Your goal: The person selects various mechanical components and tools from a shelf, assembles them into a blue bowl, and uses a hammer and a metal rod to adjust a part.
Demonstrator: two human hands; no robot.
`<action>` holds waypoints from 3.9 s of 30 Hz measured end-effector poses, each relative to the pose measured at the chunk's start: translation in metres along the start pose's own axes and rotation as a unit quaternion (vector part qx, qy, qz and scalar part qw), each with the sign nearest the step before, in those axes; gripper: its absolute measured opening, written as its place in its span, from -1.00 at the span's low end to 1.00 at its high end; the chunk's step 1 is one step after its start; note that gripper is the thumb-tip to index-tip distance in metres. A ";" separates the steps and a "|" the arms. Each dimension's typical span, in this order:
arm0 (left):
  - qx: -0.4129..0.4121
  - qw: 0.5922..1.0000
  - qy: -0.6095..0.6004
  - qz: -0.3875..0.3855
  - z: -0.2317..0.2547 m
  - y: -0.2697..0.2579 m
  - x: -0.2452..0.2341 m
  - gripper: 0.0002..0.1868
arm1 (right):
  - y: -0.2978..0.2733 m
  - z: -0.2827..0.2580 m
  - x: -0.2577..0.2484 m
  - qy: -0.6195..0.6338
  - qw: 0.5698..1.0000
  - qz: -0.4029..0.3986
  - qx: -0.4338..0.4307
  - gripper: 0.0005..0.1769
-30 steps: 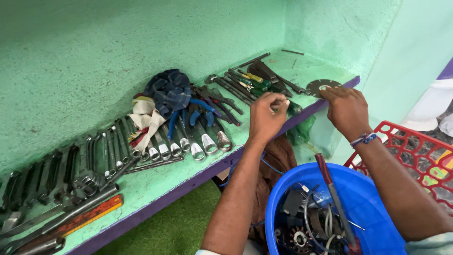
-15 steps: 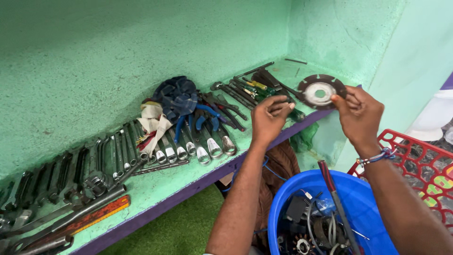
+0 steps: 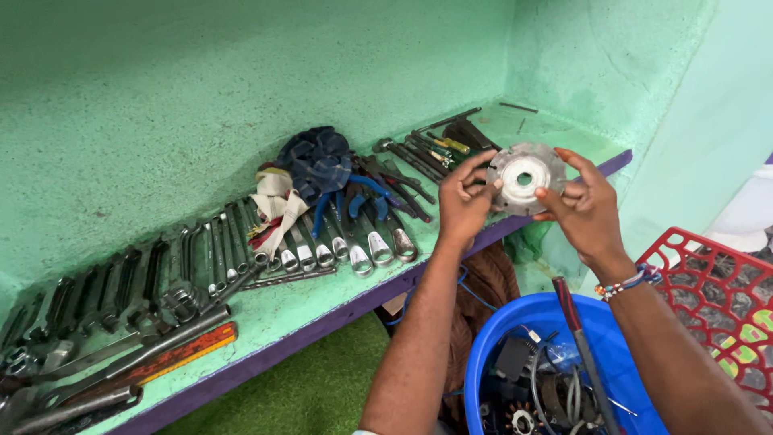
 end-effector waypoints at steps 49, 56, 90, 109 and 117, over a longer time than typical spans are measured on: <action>-0.295 0.825 0.481 -0.027 -0.172 -0.261 -0.011 -0.82 | -0.234 0.217 -0.070 -0.367 0.926 -0.075 0.056 -0.72; -0.282 0.805 0.516 -0.084 -0.174 -0.264 -0.004 -0.85 | -0.236 0.220 -0.066 -0.350 0.933 -0.074 0.050 -0.73; 0.179 0.917 0.335 -0.124 0.105 -0.059 0.073 -0.71 | -0.032 -0.071 0.014 -0.316 0.930 -0.032 -0.185 -0.66; 0.175 0.867 0.401 0.238 0.011 0.060 -0.055 -0.59 | 0.209 0.086 0.119 -0.525 0.846 -0.087 0.031 -0.46; 0.102 0.903 0.139 0.394 -0.032 0.066 -0.116 -0.72 | 0.200 0.070 0.134 -0.587 0.807 -0.072 -0.011 -0.45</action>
Point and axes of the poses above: each hand's wrist, its own y-axis towards the middle knuckle, its own x-axis out of the palm, z = x × y, the point moved 10 cm from there along y, towards the middle knuckle, and after that the axes turned 11 degrees about -y, right-handed, at the moved point
